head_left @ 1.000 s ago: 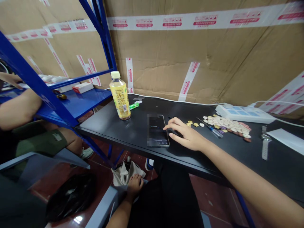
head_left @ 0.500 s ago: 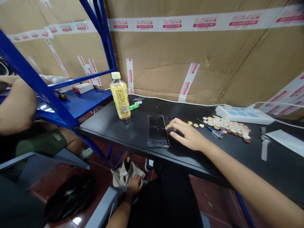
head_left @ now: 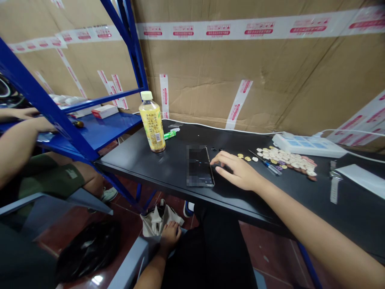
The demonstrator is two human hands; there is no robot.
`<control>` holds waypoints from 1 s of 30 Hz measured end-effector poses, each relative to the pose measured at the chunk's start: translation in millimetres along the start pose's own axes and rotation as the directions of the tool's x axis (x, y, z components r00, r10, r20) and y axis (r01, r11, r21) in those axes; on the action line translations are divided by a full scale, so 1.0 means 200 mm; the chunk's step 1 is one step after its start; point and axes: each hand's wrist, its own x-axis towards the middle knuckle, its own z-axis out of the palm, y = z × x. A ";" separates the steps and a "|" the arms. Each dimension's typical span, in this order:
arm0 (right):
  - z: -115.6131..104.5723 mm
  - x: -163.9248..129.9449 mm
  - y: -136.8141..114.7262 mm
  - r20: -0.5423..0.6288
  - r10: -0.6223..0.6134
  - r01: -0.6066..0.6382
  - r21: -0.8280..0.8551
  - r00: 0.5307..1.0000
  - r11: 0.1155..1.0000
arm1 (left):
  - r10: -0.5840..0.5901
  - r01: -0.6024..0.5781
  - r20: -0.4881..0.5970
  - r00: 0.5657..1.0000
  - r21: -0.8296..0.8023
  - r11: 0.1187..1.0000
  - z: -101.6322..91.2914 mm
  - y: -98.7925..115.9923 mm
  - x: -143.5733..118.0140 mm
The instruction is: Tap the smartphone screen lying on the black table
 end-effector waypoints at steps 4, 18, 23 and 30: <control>0.00 0.00 0.00 -0.008 -0.003 0.003 -0.005 1.000 1.000 | -0.002 0.002 -0.009 1.000 -0.007 1.000 0.00 0.01 0.00; 0.00 0.00 0.00 -0.015 -0.009 0.009 -0.025 1.000 1.000 | -0.015 0.017 0.029 0.999 -0.066 0.998 -0.13 0.06 -0.05; 0.00 0.00 0.00 -0.020 -0.007 0.006 -0.042 1.000 0.999 | -0.027 0.029 0.048 0.998 -0.023 0.999 -0.12 0.05 -0.04; 0.00 0.00 0.00 -0.014 -0.005 0.004 -0.055 1.000 0.998 | 0.008 -0.008 0.005 1.000 -0.006 1.000 -0.03 0.01 -0.01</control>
